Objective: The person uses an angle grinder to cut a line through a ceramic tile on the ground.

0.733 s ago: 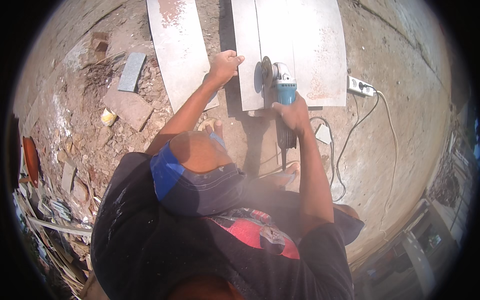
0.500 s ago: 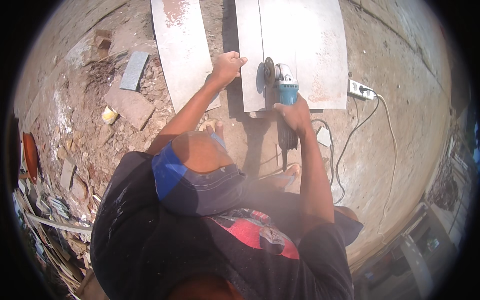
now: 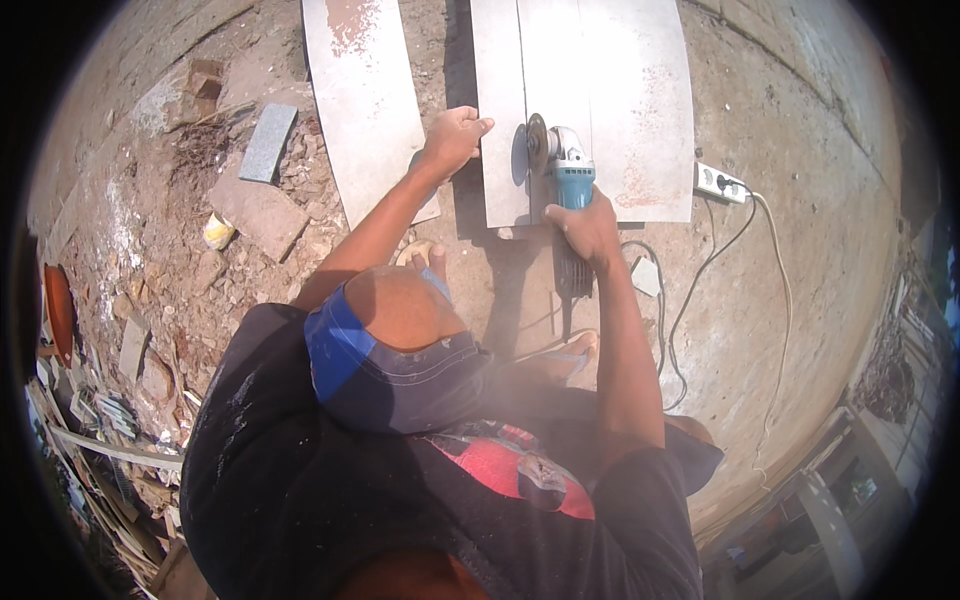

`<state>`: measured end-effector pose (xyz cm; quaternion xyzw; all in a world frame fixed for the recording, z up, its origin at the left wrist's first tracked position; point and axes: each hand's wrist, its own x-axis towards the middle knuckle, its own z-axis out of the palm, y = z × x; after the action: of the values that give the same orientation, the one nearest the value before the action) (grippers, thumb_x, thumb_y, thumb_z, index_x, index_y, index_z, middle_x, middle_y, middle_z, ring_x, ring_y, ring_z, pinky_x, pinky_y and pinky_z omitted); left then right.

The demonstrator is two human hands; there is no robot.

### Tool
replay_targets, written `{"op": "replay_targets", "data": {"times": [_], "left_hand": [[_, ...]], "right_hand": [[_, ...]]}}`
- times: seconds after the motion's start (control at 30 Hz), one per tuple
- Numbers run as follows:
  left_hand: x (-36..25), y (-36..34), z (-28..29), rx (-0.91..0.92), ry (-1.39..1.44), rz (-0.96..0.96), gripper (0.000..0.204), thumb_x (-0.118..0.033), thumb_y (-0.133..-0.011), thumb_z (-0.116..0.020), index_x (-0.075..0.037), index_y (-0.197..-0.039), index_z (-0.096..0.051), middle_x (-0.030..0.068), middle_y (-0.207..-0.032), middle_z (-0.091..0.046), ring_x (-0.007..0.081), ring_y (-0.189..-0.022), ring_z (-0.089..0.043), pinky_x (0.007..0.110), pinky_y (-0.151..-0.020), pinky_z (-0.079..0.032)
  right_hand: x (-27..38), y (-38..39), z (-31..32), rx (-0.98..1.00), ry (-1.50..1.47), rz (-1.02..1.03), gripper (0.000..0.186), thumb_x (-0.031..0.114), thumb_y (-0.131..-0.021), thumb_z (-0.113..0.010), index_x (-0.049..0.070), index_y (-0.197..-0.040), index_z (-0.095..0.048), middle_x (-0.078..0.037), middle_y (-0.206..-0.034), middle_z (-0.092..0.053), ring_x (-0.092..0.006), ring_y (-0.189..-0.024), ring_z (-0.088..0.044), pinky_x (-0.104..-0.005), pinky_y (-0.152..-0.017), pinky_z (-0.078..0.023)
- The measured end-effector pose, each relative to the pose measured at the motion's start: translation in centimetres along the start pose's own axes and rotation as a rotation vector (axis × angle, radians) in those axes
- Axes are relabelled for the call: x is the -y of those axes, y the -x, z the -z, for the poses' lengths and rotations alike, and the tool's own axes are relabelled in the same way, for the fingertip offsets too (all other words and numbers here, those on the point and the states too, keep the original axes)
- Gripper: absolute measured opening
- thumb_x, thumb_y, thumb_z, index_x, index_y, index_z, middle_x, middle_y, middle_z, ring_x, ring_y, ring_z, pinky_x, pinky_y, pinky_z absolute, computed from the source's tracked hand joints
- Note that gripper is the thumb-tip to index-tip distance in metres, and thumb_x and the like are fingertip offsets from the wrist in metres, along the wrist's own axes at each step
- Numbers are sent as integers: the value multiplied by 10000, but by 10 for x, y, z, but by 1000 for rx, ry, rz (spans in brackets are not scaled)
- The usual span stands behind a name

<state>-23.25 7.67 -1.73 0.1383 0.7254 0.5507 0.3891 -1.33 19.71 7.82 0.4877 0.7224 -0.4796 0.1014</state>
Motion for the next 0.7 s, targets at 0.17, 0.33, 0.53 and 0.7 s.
{"op": "replay_targets", "data": {"times": [0.17, 0.33, 0.53, 0.7], "left_hand": [[-2, 0, -2, -9, -7, 3, 275, -192, -951, -718, 15, -797, -623, 59, -667, -630, 140, -590, -575, 349, -577, -476], [-2, 0, -2, -2, -30, 12, 277, -201, -951, -723, 17, -807, -631, 70, -660, -624, 151, -590, -577, 360, -591, -474], [1, 0, 0, -6, -59, -5, 294, -224, -944, -728, 23, -812, -640, 91, -665, -633, 175, -612, -593, 377, -617, -472], [6, -4, -1, -6, -68, -8, 301, -237, -940, -730, 25, -818, -646, 102, -678, -645, 180, -619, -595, 382, -627, -472]], "right_hand": [[6, -11, 3, -8, -17, 15, 615, 274, -719, -797, -69, -1211, -663, -202, -1038, -745, -267, -922, -711, -372, -853, -552], [-3, -12, 2, -5, 1, 29, 596, 269, -726, -797, -65, -1203, -665, -203, -1044, -746, -270, -928, -714, -372, -858, -553], [-7, -10, -3, -9, 18, 30, 598, 265, -729, -796, -57, -1216, -668, -202, -1045, -748, -277, -936, -717, -377, -865, -554], [-6, -17, -1, 15, -9, 10, 602, 266, -719, -791, -52, -1217, -676, -195, -1042, -750, -269, -925, -716, -371, -852, -554]]}}
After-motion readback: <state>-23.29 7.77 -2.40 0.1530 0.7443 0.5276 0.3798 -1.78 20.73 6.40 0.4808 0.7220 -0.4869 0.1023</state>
